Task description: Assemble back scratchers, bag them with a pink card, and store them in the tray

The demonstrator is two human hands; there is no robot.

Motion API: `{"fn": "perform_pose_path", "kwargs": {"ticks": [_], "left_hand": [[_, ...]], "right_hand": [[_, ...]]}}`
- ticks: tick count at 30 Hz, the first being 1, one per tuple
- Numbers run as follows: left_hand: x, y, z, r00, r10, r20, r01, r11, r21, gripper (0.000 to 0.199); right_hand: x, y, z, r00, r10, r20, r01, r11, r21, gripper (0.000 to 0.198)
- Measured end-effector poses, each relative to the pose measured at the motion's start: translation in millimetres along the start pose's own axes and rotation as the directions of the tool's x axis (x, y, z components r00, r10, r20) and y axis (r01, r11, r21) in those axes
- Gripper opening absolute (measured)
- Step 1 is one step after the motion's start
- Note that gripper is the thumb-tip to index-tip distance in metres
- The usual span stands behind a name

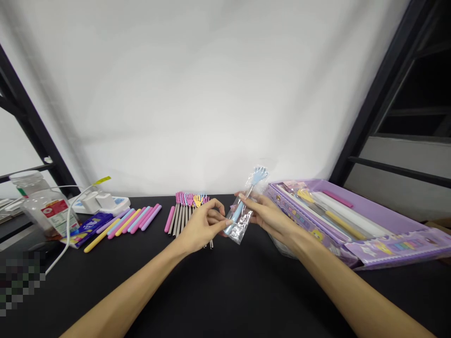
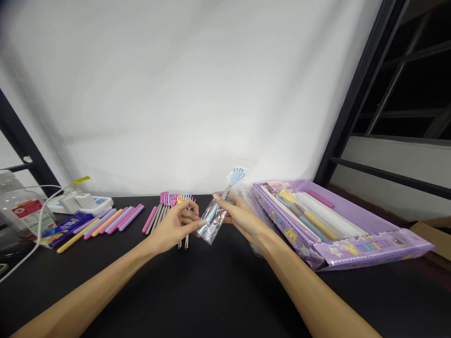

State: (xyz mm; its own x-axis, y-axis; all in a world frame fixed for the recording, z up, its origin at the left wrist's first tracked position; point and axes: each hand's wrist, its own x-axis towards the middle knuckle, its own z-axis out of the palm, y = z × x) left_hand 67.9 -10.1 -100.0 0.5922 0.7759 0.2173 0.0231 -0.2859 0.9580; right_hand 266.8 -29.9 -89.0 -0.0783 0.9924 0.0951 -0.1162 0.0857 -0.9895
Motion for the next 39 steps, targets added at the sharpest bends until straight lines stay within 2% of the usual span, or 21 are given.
{"fn": "perform_pose_path", "kwargs": {"ticks": [2, 4, 6, 8, 12, 15, 18, 20, 21, 22, 23, 24, 25, 26, 27, 28, 30, 32, 34, 39], "left_hand": [[-1.1, 2.3, -0.6, 0.999, 0.003, 0.039, -0.004, 0.999, 0.045, 0.035], [-1.7, 5.2, -2.0, 0.998, 0.067, 0.011, -0.068, 0.99, 0.121, 0.031], [-1.3, 8.1, -4.3, 0.98, 0.181, -0.085, -0.162, 0.968, 0.192, 0.028], [0.1, 10.2, -6.7, 0.953, 0.266, -0.146, -0.229, 0.947, 0.226, 0.028], [3.3, 9.2, -8.2, 0.937, 0.28, -0.21, -0.249, 0.954, 0.165, 0.026], [4.9, 5.2, -8.1, 0.919, 0.256, -0.298, -0.232, 0.966, 0.115, 0.029], [5.4, 1.6, -11.3, 0.927, 0.212, -0.31, -0.187, 0.977, 0.106, 0.035], [5.4, 0.1, -15.4, 0.929, 0.201, -0.31, -0.161, 0.975, 0.152, 0.046], [5.4, -0.6, -17.7, 0.931, 0.197, -0.309, -0.149, 0.974, 0.171, 0.055], [5.4, -1.5, -20.0, 0.935, 0.186, -0.301, -0.137, 0.974, 0.178, 0.064], [5.4, -2.6, -22.1, 0.945, 0.168, -0.282, -0.123, 0.978, 0.171, 0.07], [5.5, -4.0, -23.7, 0.956, 0.143, -0.254, -0.107, 0.982, 0.153, 0.073], [5.5, -5.8, -25.0, 0.967, 0.118, -0.225, -0.088, 0.987, 0.136, 0.075], [5.6, -7.8, -25.8, 0.976, 0.094, -0.199, -0.07, 0.99, 0.123, 0.076], [5.5, -10.0, -26.2, 0.981, 0.073, -0.179, -0.053, 0.992, 0.116, 0.076], [5.4, -12.2, -26.2, 0.985, 0.057, -0.164, -0.039, 0.993, 0.11, 0.076], [5.1, -16.0, -25.7, 0.988, 0.038, -0.15, -0.023, 0.994, 0.103, 0.077], [4.7, -18.2, -24.9, 0.99, 0.033, -0.136, -0.019, 0.994, 0.104, 0.079], [4.5, -18.5, -24.3, 0.991, 0.035, -0.129, -0.02, 0.993, 0.117, 0.08], [5.0, -17.5, -22.8, 0.992, 0.022, -0.127, -0.007, 0.994, 0.111, 0.08]], "right_hand": [[-0.2, -0.1, -0.6, 0.999, -0.018, 0.03, 0.019, 0.999, -0.039, 0.033], [-4.4, -3.5, 0.2, 0.986, 0.009, 0.169, 0.011, 0.993, -0.117, 0.031], [-11.3, -8.9, 3.0, 0.94, 0.092, 0.329, -0.022, 0.978, -0.209, 0.031], [-18.2, -13.3, 7.1, 0.883, 0.189, 0.429, -0.06, 0.953, -0.296, 0.033], [-24.6, -13.8, 14.2, 0.797, 0.311, 0.517, -0.106, 0.916, -0.386, 0.034], [-24.6, -9.9, 14.4, 0.809, 0.305, 0.502, -0.066, 0.896, -0.439, 0.033], [-22.6, -6.4, 10.2, 0.807, 0.323, 0.494, -0.028, 0.857, -0.515, 0.033], [-17.3, -4.9, 4.8, 0.807, 0.345, 0.479, -0.033, 0.837, -0.547, 0.034], [-12.7, -4.4, 1.1, 0.838, 0.328, 0.436, -0.032, 0.828, -0.56, 0.035], [-6.5, -4.3, -3.2, 0.889, 0.277, 0.364, -0.01, 0.807, -0.59, 0.037], [1.3, -4.5, -8.0, 0.94, 0.201, 0.277, 0.023, 0.77, -0.637, 0.039], [10.4, -5.2, -12.9, 0.98, 0.083, 0.183, 0.074, 0.697, -0.714, 0.039], [20.4, -6.4, -17.6, 0.989, -0.031, 0.144, 0.136, 0.565, -0.814, 0.036], [30.9, -8.0, -21.9, 0.984, -0.088, 0.154, 0.177, 0.424, -0.888, 0.034], [41.3, -10.0, -25.4, 0.975, -0.075, 0.209, 0.222, 0.304, -0.926, 0.04], [51.2, -12.1, -28.0, 0.962, -0.008, 0.271, 0.267, 0.211, -0.94, 0.053], [67.7, -16.2, -30.3, 0.943, 0.168, 0.287, 0.276, 0.087, -0.957, 0.075], [78.9, -18.7, -29.9, 0.931, 0.279, 0.237, 0.243, 0.012, -0.97, 0.084], [85.1, -19.2, -29.0, 0.926, 0.316, 0.206, 0.226, -0.028, -0.974, 0.082], [89.9, -15.7, -31.7, 0.913, 0.329, 0.242, 0.257, -0.001, -0.967, 0.07]]}}
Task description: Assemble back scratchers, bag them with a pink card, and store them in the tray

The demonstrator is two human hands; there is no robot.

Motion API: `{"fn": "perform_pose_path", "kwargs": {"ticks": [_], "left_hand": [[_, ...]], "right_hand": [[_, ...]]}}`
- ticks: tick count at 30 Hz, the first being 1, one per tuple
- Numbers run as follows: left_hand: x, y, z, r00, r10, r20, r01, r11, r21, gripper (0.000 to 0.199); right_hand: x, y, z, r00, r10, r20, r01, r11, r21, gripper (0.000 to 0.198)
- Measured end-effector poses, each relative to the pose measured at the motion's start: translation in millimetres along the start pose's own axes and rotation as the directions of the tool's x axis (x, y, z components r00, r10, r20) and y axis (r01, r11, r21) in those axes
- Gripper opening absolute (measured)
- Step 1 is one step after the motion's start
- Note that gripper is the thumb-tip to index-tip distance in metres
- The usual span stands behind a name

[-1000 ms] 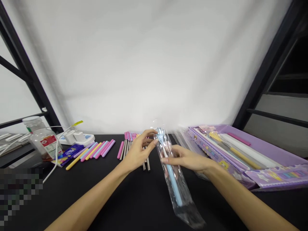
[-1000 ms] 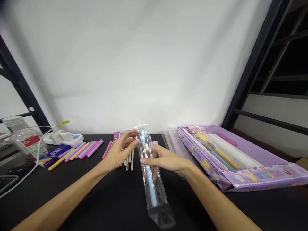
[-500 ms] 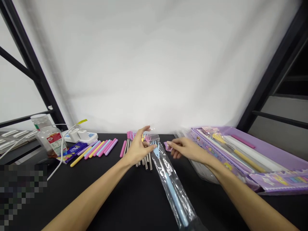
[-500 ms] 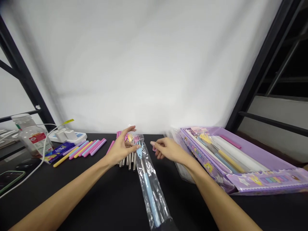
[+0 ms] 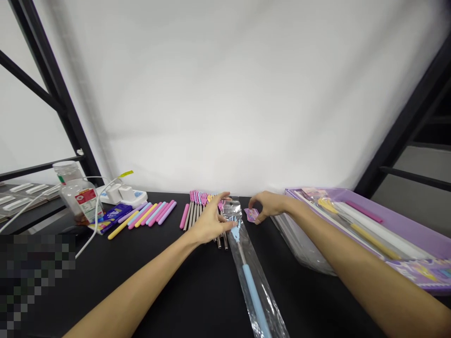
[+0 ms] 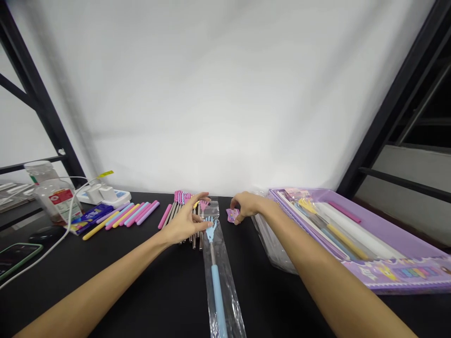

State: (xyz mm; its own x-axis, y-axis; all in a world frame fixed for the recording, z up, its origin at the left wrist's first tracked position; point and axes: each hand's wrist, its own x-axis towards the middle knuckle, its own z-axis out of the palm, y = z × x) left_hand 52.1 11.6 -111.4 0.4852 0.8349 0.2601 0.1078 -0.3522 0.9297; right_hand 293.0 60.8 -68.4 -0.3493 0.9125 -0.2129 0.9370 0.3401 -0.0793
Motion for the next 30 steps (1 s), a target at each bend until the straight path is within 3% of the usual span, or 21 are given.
{"fn": "perform_pose_path", "kwargs": {"ticks": [8, 16, 19, 22, 26, 30], "left_hand": [[-1.1, -1.1, 2.5, 1.0, 0.001, 0.017, 0.0, 0.999, -0.034, 0.078], [-1.9, -2.3, 3.9, 1.0, 0.007, 0.029, -0.006, 1.0, -0.018, 0.079], [-1.9, -2.5, 4.5, 1.0, 0.011, 0.025, -0.011, 1.0, -0.009, 0.08], [-2.3, -1.7, 5.3, 0.999, 0.011, 0.035, -0.011, 1.0, -0.008, 0.08], [-4.1, 1.3, 6.5, 0.997, 0.029, 0.074, -0.029, 1.0, -0.001, 0.081], [-7.1, 5.8, 9.3, 0.988, 0.054, 0.143, -0.052, 0.998, -0.016, 0.083]], "right_hand": [[0.5, 7.6, 2.7, 0.997, -0.031, -0.072, 0.036, 0.997, 0.07, 0.064], [-17.4, 5.1, -5.9, 0.969, -0.048, -0.242, 0.099, 0.974, 0.203, 0.05], [-36.1, 1.0, -11.9, 0.968, -0.038, -0.249, 0.139, 0.904, 0.405, 0.052], [-56.3, -7.6, -13.0, 0.958, -0.087, -0.273, 0.238, 0.77, 0.592, 0.049], [-75.4, -27.3, -2.3, 0.89, -0.03, -0.455, 0.361, 0.657, 0.662, 0.046], [-78.4, -42.9, 12.2, 0.762, 0.08, -0.642, 0.418, 0.696, 0.584, 0.027]]}}
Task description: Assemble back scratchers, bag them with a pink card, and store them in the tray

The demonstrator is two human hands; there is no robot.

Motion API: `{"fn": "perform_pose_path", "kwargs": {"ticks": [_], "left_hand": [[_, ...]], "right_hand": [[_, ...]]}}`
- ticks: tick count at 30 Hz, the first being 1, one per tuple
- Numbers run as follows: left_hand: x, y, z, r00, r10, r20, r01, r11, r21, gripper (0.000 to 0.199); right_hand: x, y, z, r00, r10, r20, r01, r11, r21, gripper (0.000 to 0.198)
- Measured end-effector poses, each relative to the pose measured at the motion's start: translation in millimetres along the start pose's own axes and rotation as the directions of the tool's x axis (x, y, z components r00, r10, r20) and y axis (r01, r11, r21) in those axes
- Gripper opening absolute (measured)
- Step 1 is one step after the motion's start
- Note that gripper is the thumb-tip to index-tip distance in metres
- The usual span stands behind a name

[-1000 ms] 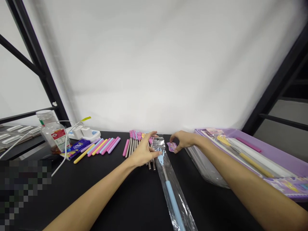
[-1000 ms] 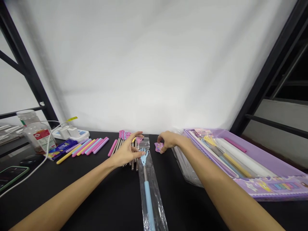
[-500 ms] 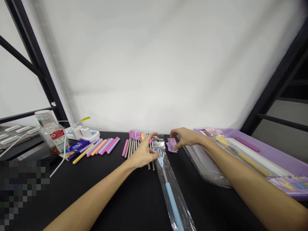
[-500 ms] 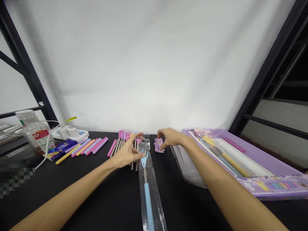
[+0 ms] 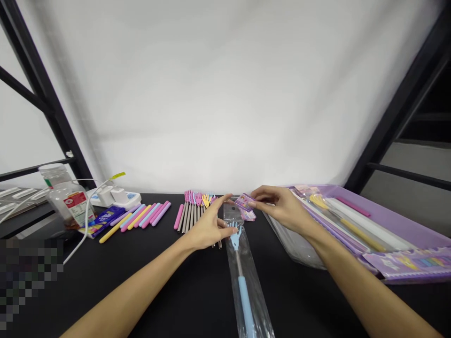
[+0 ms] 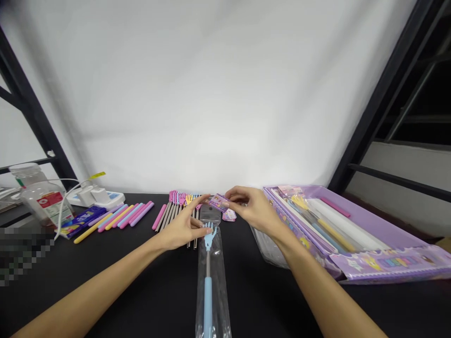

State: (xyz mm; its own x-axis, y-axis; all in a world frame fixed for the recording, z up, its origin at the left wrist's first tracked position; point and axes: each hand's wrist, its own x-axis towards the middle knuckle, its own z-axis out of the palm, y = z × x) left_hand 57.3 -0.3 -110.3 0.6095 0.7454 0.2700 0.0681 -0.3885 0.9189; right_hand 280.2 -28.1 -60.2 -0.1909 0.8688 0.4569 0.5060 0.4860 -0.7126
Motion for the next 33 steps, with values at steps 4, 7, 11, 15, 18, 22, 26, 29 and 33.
{"fn": "perform_pose_path", "kwargs": {"ticks": [4, 7, 11, 15, 18, 22, 26, 29, 33], "left_hand": [[-2.0, 3.3, 5.2, 0.998, 0.002, 0.056, 0.0, 0.999, -0.038, 0.083], [-3.4, 4.2, 8.7, 0.998, 0.006, 0.063, -0.002, 0.998, -0.057, 0.085], [-4.5, 5.1, 10.0, 0.999, -0.005, 0.05, 0.007, 0.999, -0.038, 0.087], [-4.2, 7.5, 8.7, 0.999, -0.003, 0.041, 0.004, 1.0, -0.016, 0.091], [-3.9, 8.4, 9.2, 0.999, -0.009, 0.036, 0.01, 1.0, -0.03, 0.096], [-4.0, 6.6, 11.9, 0.998, -0.027, 0.052, 0.03, 0.997, -0.07, 0.098], [-3.7, 4.2, 12.7, 0.999, -0.032, 0.036, 0.034, 0.997, -0.069, 0.096], [-3.3, 3.7, 12.0, 0.999, -0.04, 0.029, 0.041, 0.998, -0.054, 0.095], [-3.0, 4.5, 12.1, 0.999, -0.042, 0.018, 0.043, 0.998, -0.046, 0.094]], "right_hand": [[-0.7, 8.2, 9.6, 0.983, -0.102, -0.155, 0.082, 0.988, -0.132, 0.021], [0.3, 15.9, 13.7, 0.975, -0.097, -0.201, 0.09, 0.995, -0.044, 0.021], [-0.5, 20.4, 17.7, 0.995, 0.048, -0.089, -0.035, 0.99, 0.139, 0.03], [-1.4, 20.3, 19.0, 0.997, 0.035, -0.062, -0.025, 0.988, 0.15, 0.031], [-0.9, 19.2, 19.4, 0.995, 0.022, -0.098, -0.006, 0.987, 0.161, 0.032], [-0.1, 18.0, 20.7, 0.996, 0.024, -0.086, -0.007, 0.981, 0.194, 0.032], [-0.2, 17.7, 19.8, 0.999, 0.037, -0.03, -0.027, 0.96, 0.277, 0.041], [-0.4, 17.6, 17.7, 0.996, 0.078, 0.037, -0.085, 0.949, 0.305, 0.052], [0.2, 19.2, 18.0, 0.991, 0.116, 0.072, -0.131, 0.953, 0.273, 0.036]]}}
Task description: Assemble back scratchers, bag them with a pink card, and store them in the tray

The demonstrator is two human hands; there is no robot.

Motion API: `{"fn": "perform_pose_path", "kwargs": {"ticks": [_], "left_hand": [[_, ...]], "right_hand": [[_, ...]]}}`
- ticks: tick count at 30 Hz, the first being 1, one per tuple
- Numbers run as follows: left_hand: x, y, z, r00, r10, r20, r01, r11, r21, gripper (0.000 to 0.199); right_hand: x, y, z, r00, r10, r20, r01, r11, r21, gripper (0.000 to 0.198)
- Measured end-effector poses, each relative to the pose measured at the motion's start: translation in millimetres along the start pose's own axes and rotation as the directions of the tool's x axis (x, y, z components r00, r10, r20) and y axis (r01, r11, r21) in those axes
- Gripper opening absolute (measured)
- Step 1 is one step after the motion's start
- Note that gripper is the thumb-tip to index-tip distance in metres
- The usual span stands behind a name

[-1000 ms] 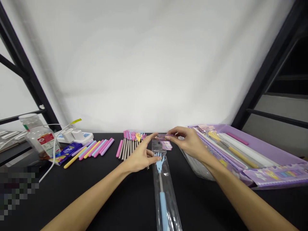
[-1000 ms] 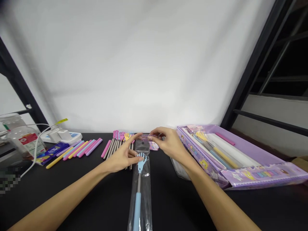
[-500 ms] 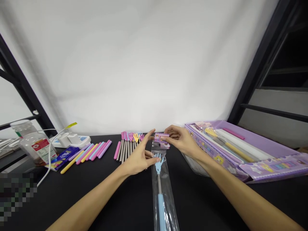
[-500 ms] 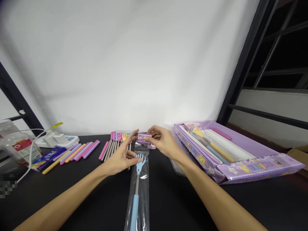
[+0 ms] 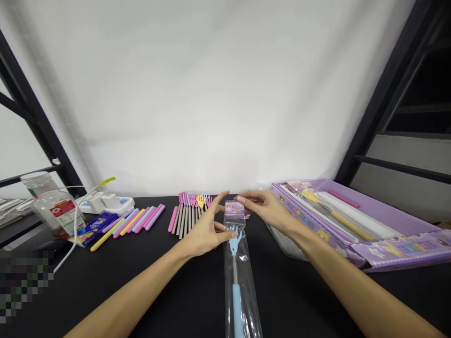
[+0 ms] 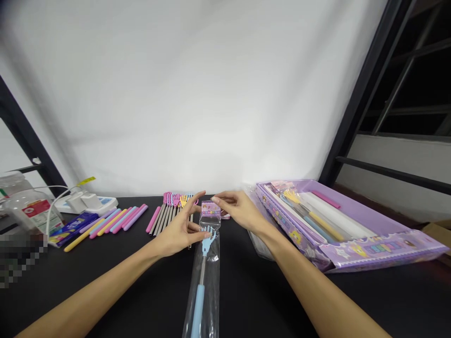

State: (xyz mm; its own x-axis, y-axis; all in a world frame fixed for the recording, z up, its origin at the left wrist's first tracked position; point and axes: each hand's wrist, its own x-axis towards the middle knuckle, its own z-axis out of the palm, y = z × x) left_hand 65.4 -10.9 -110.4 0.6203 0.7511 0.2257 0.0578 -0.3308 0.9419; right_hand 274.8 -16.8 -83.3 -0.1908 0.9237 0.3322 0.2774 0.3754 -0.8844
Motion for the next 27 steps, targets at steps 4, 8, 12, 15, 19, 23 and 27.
{"fn": "perform_pose_path", "kwargs": {"ticks": [4, 8, 12, 15, 19, 23, 27], "left_hand": [[-0.2, 0.3, 1.0, 1.0, 0.015, -0.012, -0.016, 1.0, -0.004, 0.094], [-0.4, 0.2, 0.8, 1.0, 0.022, -0.01, -0.022, 1.0, -0.002, 0.095], [-0.3, 0.9, 0.6, 0.999, 0.031, -0.016, -0.032, 0.999, -0.002, 0.097], [-0.5, 3.0, 1.1, 0.999, 0.036, -0.008, -0.036, 0.999, -0.024, 0.098], [-1.0, 6.2, 1.7, 0.999, 0.035, 0.003, -0.035, 0.999, -0.04, 0.099], [-0.6, 5.8, 1.7, 0.999, 0.032, 0.001, -0.032, 0.999, -0.042, 0.098], [0.7, 2.6, -0.1, 1.0, 0.024, -0.009, -0.024, 0.999, -0.038, 0.097]], "right_hand": [[0.8, 0.7, 2.1, 0.998, -0.011, -0.063, 0.013, 0.999, 0.034, 0.031], [-1.1, -4.2, 2.8, 0.998, 0.045, -0.047, -0.039, 0.99, 0.137, 0.043], [-2.8, -7.7, 3.9, 0.993, 0.061, -0.1, -0.047, 0.99, 0.135, 0.035], [-1.9, -5.9, 6.2, 0.99, 0.095, -0.104, -0.079, 0.986, 0.146, 0.039], [-1.2, -1.3, 8.8, 0.99, 0.065, -0.128, -0.053, 0.994, 0.097, 0.037], [-3.2, -0.6, 9.2, 0.997, 0.001, -0.083, 0.013, 0.985, 0.17, 0.055], [-5.3, -4.0, 8.5, 1.0, -0.019, 0.0, 0.019, 0.99, 0.137, 0.055]]}}
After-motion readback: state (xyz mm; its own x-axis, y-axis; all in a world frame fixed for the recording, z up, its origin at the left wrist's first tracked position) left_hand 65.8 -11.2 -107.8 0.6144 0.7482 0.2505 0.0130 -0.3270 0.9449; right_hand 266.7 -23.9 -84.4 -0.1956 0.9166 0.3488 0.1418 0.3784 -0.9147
